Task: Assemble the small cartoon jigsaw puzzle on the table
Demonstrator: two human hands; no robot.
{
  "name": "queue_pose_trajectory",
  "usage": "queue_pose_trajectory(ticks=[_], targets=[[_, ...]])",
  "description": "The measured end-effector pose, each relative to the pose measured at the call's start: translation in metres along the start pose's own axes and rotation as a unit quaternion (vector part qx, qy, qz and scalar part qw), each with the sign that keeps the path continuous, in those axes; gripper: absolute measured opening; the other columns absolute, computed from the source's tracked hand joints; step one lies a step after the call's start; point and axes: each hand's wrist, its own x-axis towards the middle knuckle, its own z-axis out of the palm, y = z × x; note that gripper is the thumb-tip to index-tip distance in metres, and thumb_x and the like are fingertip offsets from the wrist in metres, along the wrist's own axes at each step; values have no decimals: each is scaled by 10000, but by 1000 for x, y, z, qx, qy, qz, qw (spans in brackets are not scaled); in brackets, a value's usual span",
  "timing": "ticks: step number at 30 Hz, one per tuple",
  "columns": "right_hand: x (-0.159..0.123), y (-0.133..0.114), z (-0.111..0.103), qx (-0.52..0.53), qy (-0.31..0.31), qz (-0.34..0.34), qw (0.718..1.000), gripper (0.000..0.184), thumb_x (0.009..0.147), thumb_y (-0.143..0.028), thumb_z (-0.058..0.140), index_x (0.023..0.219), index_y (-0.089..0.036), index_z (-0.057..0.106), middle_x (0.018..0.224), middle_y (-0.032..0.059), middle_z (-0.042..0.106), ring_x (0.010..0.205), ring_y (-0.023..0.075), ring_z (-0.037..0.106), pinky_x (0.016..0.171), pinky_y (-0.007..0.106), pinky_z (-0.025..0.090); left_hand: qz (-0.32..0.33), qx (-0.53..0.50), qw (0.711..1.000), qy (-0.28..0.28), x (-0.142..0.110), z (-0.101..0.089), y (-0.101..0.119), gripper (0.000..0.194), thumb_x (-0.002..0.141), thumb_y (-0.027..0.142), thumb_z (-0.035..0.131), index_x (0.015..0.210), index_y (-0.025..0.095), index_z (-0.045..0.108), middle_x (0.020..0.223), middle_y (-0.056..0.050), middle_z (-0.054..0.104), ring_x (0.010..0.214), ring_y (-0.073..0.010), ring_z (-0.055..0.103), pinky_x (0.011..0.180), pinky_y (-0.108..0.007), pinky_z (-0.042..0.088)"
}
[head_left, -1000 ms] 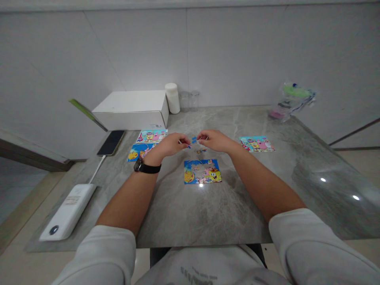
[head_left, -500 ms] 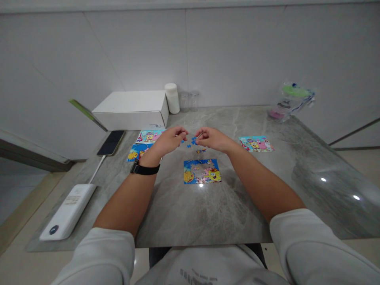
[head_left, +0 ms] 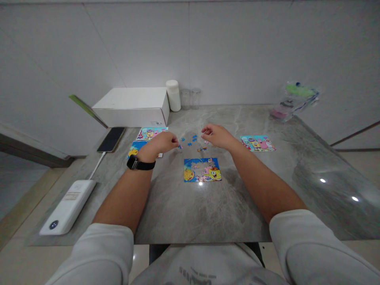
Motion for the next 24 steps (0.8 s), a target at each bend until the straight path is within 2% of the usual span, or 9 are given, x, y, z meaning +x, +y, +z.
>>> queue_pose_trajectory(ticks=[3, 5, 10, 12, 17, 19, 24], targets=[[6, 13, -4, -80, 14, 20, 997, 277, 962, -266, 700, 1215, -160, 739, 1132, 98, 802, 996, 207, 733, 895, 304, 531, -12, 52, 996, -66, 4, 6, -15, 176, 855, 335, 673, 853, 224, 810, 896, -72, 810, 798, -218, 698, 711, -297, 476], [9, 21, -4, -110, 11, 31, 993, 289, 971, -291, 693, 1228, -168, 745, 1142, 95, 807, 1011, 213, 737, 900, 303, 529, -2, 59, 996, -71, 7, 13, -17, 171, 853, 343, 682, 870, 232, 811, 896, -60, 813, 796, -203, 696, 692, -275, 468], [14, 34, -5, -154, 25, 45, 987, 300, 969, -316, 684, 1230, -194, 764, 1181, 105, 806, 1073, 237, 736, 922, 313, 532, 13, 53, 998, -16, 17, 28, -10, 165, 880, 313, 679, 930, 229, 812, 939, -64, 805, 846, -208, 697, 739, -280, 482], [14, 39, -7, -175, 22, 63, 982, 311, 950, -313, 703, 1228, -190, 771, 1191, 118, 805, 1092, 250, 735, 937, 325, 533, 19, 34, 999, 9, 19, 29, -11, 162, 894, 295, 682, 972, 225, 805, 982, -68, 802, 879, -209, 699, 771, -282, 486], [15, 51, -13, -241, 18, 119, 963, 291, 890, -296, 751, 1155, -193, 812, 1194, 150, 801, 1127, 301, 732, 933, 357, 538, -1, 16, 992, 122, 20, 22, -20, 214, 933, 282, 635, 1066, 208, 785, 1051, -86, 786, 958, -231, 690, 860, -320, 506], [16, 52, -10, -240, 11, 108, 965, 267, 900, -277, 731, 1139, -200, 821, 1184, 143, 805, 1115, 287, 734, 926, 344, 532, -5, 25, 989, 144, 20, 23, -20, 229, 953, 292, 618, 1096, 212, 777, 1099, -89, 777, 1009, -236, 683, 906, -332, 511], [19, 46, 8, -216, -37, 9, 976, 249, 951, -272, 695, 1155, -210, 823, 1176, 106, 808, 1102, 229, 714, 941, 289, 502, 13, 33, 989, 142, 22, 37, -14, 286, 1000, 317, 593, 1196, 202, 766, 1192, -113, 738, 1099, -246, 668, 994, -346, 506]])
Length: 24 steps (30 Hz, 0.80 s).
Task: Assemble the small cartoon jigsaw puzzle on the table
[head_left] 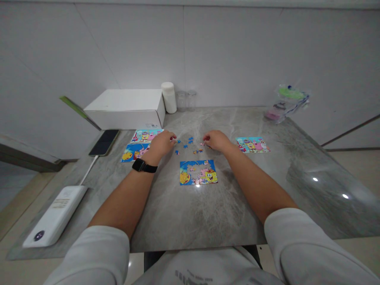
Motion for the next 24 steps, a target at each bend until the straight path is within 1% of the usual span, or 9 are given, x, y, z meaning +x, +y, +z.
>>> queue_pose_trajectory(ticks=[2, 4, 7, 10, 12, 16, 21, 24], targets=[[1, -6, 7, 0, 1, -23, 1000, 258, 969, -291, 688, 1178, -210, 816, 1193, 104, 799, 1119, 230, 700, 967, 290, 493, 19, -1, 1000, 0, 0, 6, 3, 313, 1012, 301, 578, 1245, 200, 760, 1228, -120, 721, 1126, -248, 664, 1010, -348, 505], [3, -11, 14, -2, 20, -36, 999, 292, 990, -274, 661, 1241, -212, 797, 1232, 113, 779, 1145, 240, 685, 997, 307, 487, 38, 0, 999, 0, 0, 10, 7, 319, 1015, 280, 570, 1259, 210, 762, 1241, -115, 712, 1138, -249, 664, 1010, -348, 511], [7, -17, 23, -10, 51, -63, 997, 371, 1012, -193, 602, 1348, -230, 757, 1301, 128, 734, 1198, 254, 659, 1039, 326, 475, 63, 4, 998, -6, 0, 13, 12, 303, 1005, 254, 582, 1235, 227, 777, 1218, -100, 712, 1121, -249, 671, 995, -348, 524], [10, -22, 30, -16, 61, -95, 993, 441, 1023, -123, 535, 1391, -252, 742, 1314, 132, 705, 1213, 259, 649, 1049, 329, 470, 72, 8, 997, -9, -1, 14, 18, 289, 999, 238, 585, 1203, 235, 791, 1208, -93, 710, 1089, -249, 683, 965, -353, 537], [11, -23, 33, -15, 63, -109, 992, 466, 1016, -97, 517, 1381, -268, 752, 1292, 122, 701, 1199, 255, 651, 1043, 326, 473, 69, 12, 998, -8, -2, 15, 20, 292, 998, 223, 574, 1186, 238, 797, 1203, -90, 710, 1075, -248, 688, 946, -355, 541], [11, -23, 34, -5, 56, -119, 991, 439, 998, -97, 541, 1304, -277, 799, 1284, 98, 699, 1186, 243, 650, 1045, 318, 475, 58, 19, 998, -10, -4, 16, 23, 308, 996, 201, 556, 1169, 244, 808, 1189, -84, 713, 1055, -245, 695, 926, -354, 541], [9, -21, 31, 4, 58, -126, 990, 357, 977, -109, 577, 1208, -231, 820, 1248, 97, 710, 1193, 238, 646, 1076, 317, 462, 56, 20, 998, -15, -4, 15, 27, 286, 998, 244, 581, 1166, 231, 812, 1179, -87, 715, 1049, -244, 696, 926, -347, 540], [10, -21, 31, 4, 67, -122, 990, 358, 975, -106, 580, 1234, -215, 803, 1254, 109, 713, 1200, 246, 643, 1082, 325, 461, 57, 22, 998, -24, -5, 14, 31, 282, 1004, 279, 590, 1167, 227, 814, 1170, -92, 713, 1044, -245, 693, 915, -346, 540]])
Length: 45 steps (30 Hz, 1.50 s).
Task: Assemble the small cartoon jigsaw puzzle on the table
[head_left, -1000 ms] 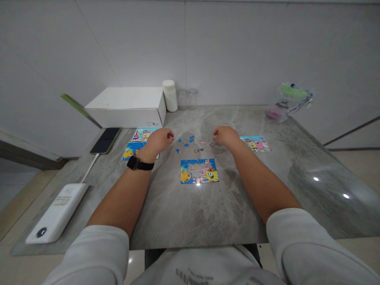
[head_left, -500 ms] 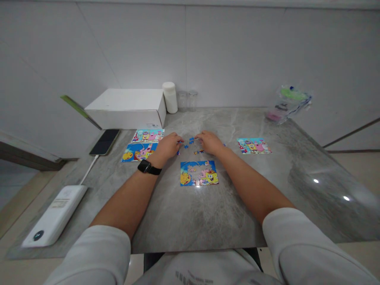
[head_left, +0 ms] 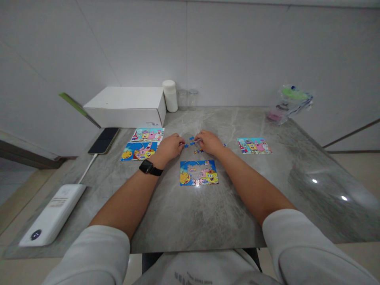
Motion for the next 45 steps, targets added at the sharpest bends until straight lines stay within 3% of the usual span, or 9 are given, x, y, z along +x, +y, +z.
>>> queue_pose_trajectory(ticks=[5, 14, 22, 25, 30, 35, 41, 45], targets=[[1, 0, 3, -1, -7, -7, 1000, 426, 1006, -101, 548, 1335, -247, 774, 1285, 109, 705, 1204, 238, 643, 1074, 321, 461, -9, 10, 1000, -5, -1, 0, 6, 295, 1011, 326, 598, 1195, 234, 809, 1173, -98, 709, 1034, -254, 691, 880, -354, 544], [2, -5, 5, 5, -19, -25, 1000, 396, 1045, -162, 533, 1328, -281, 783, 1265, 102, 702, 1191, 234, 638, 1050, 323, 462, -4, 13, 1000, -7, -1, 4, 6, 292, 1003, 353, 605, 1160, 225, 815, 1151, -99, 715, 1029, -261, 691, 858, -357, 541], [2, 1, -1, 22, 0, -13, 1000, 368, 969, -66, 562, 1136, -237, 841, 1205, 94, 725, 1132, 217, 662, 1023, 299, 478, -4, 6, 1000, -14, 0, 4, 8, 252, 986, 308, 594, 1090, 224, 808, 1105, -92, 719, 977, -247, 688, 828, -349, 528], [2, 15, -16, 19, 36, 29, 999, 375, 960, -66, 545, 1144, -217, 835, 1210, 104, 744, 1126, 227, 673, 1030, 319, 490, 4, 7, 1000, -25, 0, 2, 5, 237, 977, 325, 610, 1067, 212, 798, 1098, -91, 723, 953, -242, 689, 804, -345, 520], [-8, 52, -58, -2, 59, 168, 984, 373, 976, -138, 540, 1204, -202, 828, 1245, 105, 788, 1161, 250, 696, 1031, 341, 508, 9, 14, 998, -55, 0, -2, 0, 257, 961, 399, 649, 1033, 199, 794, 1055, -97, 737, 936, -248, 687, 796, -342, 513], [-19, 73, -81, -59, -52, 248, 966, 262, 937, -237, 665, 1112, -211, 858, 1148, 113, 825, 1058, 254, 750, 915, 306, 544, 13, 14, 998, -66, 1, -2, -2, 252, 955, 402, 659, 1021, 206, 802, 1036, -94, 753, 922, -245, 690, 777, -333, 507], [-20, 80, -70, -134, -202, 227, 943, 238, 836, -274, 804, 1057, -211, 869, 1056, 128, 836, 966, 265, 767, 840, 325, 583, 22, 3, 997, -68, 2, 0, -3, 235, 952, 394, 665, 1002, 212, 806, 1029, -86, 761, 919, -231, 685, 816, -325, 509], [-17, 76, -60, -131, -235, 219, 938, 258, 784, -261, 851, 1035, -204, 872, 1028, 141, 829, 979, 291, 768, 879, 367, 589, 11, -7, 999, -37, 2, -4, -3, 244, 975, 372, 621, 1008, 204, 794, 1050, -93, 756, 931, -232, 682, 839, -334, 517]])
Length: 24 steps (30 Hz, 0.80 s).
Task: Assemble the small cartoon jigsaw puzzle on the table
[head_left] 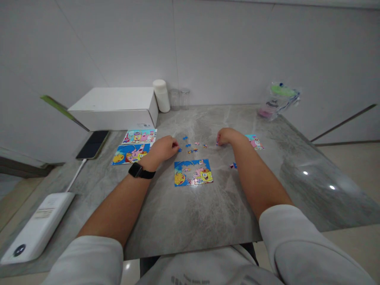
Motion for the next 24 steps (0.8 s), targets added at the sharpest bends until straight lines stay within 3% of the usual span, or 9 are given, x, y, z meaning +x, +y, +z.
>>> queue_pose_trajectory(ticks=[5, 10, 14, 17, 24], targets=[[-1, -15, 1, -1, -5, -30, 1000, 286, 801, -183, 811, 1079, -214, 867, 1085, 129, 835, 1007, 285, 772, 910, 355, 575, -20, -6, 998, 60, -1, -5, -1, 237, 986, 313, 574, 1078, 208, 766, 1108, -94, 749, 1013, -243, 684, 885, -349, 526], [-2, -23, 1, 5, 5, -57, 998, 270, 800, -195, 812, 1058, -250, 872, 1079, 94, 844, 991, 267, 774, 855, 309, 571, -32, -6, 996, 82, -2, -6, -3, 233, 994, 302, 557, 1097, 221, 749, 1122, -95, 739, 1029, -252, 682, 895, -363, 530], [-3, -27, -1, 59, 88, -49, 993, 250, 862, -221, 763, 1090, -245, 863, 1129, 88, 835, 1030, 255, 764, 883, 296, 550, -39, -21, 993, 113, -3, -6, -4, 255, 1007, 278, 529, 1164, 212, 719, 1142, -101, 734, 1067, -255, 676, 934, -366, 526], [-4, -39, -2, 97, 159, -88, 979, 265, 931, -237, 700, 1160, -229, 832, 1165, 76, 823, 1057, 231, 744, 907, 281, 525, -53, -23, 989, 136, -3, -7, -6, 268, 1014, 254, 503, 1186, 200, 701, 1173, -111, 733, 1101, -261, 671, 957, -375, 522], [12, -89, -3, 94, 185, -188, 960, 276, 999, -246, 647, 1229, -222, 798, 1231, 105, 785, 1131, 245, 703, 964, 316, 503, -88, -33, 983, 158, -4, -12, -10, 259, 1004, 202, 486, 1169, 196, 685, 1201, -119, 740, 1135, -265, 668, 978, -379, 518]])
